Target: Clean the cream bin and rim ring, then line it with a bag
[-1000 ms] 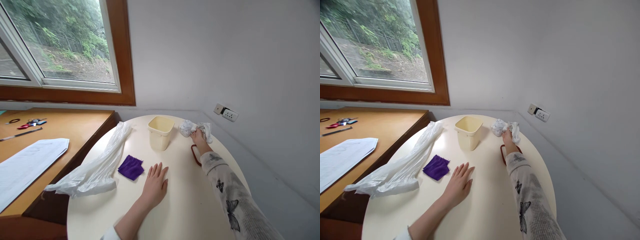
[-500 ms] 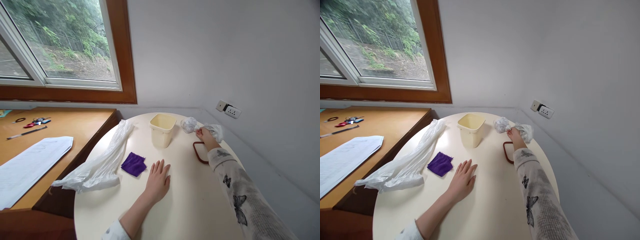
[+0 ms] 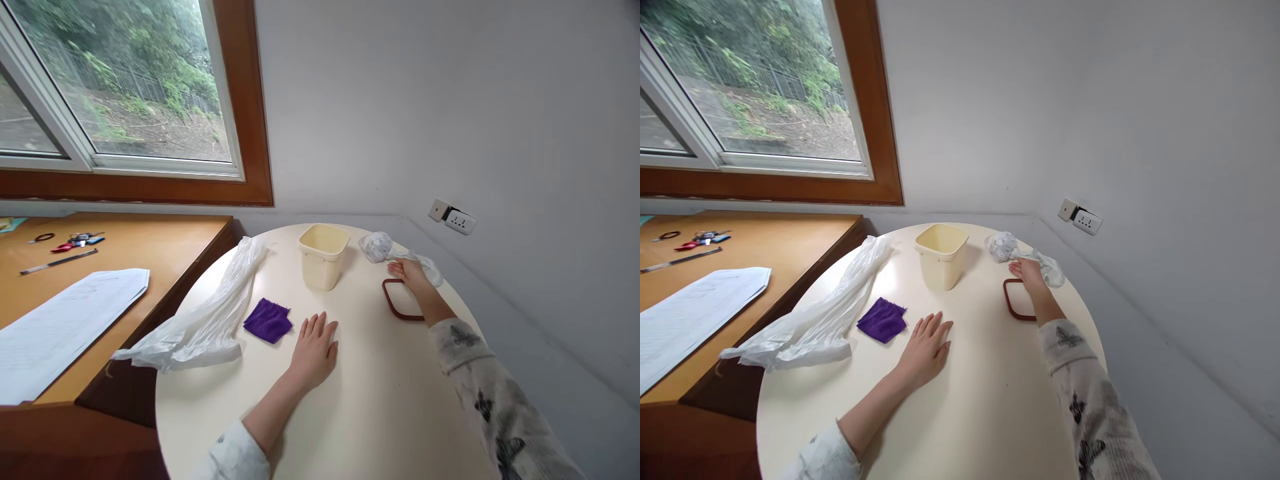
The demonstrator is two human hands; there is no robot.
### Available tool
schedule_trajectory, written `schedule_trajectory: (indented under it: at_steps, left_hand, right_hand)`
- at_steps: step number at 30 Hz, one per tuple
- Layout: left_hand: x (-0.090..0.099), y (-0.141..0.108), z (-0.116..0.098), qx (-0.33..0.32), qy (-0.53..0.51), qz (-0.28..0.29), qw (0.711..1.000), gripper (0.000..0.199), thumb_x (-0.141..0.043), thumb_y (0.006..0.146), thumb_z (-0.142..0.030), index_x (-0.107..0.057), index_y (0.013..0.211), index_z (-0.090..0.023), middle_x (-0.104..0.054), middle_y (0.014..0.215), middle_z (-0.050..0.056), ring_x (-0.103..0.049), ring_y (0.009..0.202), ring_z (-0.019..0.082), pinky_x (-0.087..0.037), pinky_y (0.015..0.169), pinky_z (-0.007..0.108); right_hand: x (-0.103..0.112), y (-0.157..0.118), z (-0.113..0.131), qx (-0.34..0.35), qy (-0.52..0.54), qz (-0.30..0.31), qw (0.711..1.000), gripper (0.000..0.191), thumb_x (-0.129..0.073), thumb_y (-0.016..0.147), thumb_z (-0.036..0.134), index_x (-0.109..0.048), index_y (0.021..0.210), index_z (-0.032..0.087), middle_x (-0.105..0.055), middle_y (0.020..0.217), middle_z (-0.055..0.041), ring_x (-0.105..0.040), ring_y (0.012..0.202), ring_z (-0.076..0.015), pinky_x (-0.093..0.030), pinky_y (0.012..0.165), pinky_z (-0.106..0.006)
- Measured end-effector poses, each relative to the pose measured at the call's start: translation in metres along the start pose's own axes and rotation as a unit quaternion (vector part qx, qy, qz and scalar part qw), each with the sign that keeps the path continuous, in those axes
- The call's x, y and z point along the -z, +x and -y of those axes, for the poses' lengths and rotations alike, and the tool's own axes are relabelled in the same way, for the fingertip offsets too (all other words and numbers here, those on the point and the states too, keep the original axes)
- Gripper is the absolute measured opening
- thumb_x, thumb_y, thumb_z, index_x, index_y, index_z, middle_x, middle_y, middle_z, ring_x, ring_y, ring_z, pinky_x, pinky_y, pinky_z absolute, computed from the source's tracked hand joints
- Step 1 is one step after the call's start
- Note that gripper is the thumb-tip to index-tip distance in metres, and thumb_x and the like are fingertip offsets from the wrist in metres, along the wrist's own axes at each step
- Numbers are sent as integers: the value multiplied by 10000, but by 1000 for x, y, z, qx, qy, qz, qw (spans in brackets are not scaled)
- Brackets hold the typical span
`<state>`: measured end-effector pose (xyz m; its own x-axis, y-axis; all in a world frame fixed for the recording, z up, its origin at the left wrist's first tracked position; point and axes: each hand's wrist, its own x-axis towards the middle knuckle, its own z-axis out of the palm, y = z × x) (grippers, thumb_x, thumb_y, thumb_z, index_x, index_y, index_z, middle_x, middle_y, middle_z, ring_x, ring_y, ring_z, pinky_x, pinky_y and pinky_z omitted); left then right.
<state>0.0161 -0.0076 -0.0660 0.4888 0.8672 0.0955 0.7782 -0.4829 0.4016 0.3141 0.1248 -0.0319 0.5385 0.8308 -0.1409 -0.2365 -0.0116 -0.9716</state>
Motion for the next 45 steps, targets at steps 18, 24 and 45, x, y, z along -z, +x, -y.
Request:
schedule_trajectory:
  at_steps: [18, 24, 45]
  left_hand:
    - [52, 2, 58, 207, 13, -201, 957, 326, -396, 802, -169, -570, 1074, -123, -538, 1133, 164, -516, 1043, 305, -379, 902, 448]
    - [43, 2, 62, 216, 19, -155, 964, 394, -473, 763, -187, -537, 1144, -112, -550, 1083, 179, -506, 1022, 333, -382, 866, 468]
    - [31, 6, 33, 105, -109, -118, 981, 269, -434, 788, -189, -563, 1020, -232, -603, 951, 31, -578, 803, 166, -471, 751, 300]
  right_hand:
    - [-47, -175, -80, 355, -318, 294, 828, 274, -370, 789, 78, -597, 882, 198, -606, 861, -45, -556, 814, -177, -457, 721, -321]
    - [-47, -180, -75, 358, -344, 286, 819, 247, -372, 814, 102, -586, 889, 201, -608, 885, -42, -554, 842, -170, -440, 749, -317]
    - [-57, -214, -77, 333, -477, 286, 762, 153, -647, 709, 276, -510, 697, 209, -544, 910, -10, -485, 945, -182, -317, 838, -342]
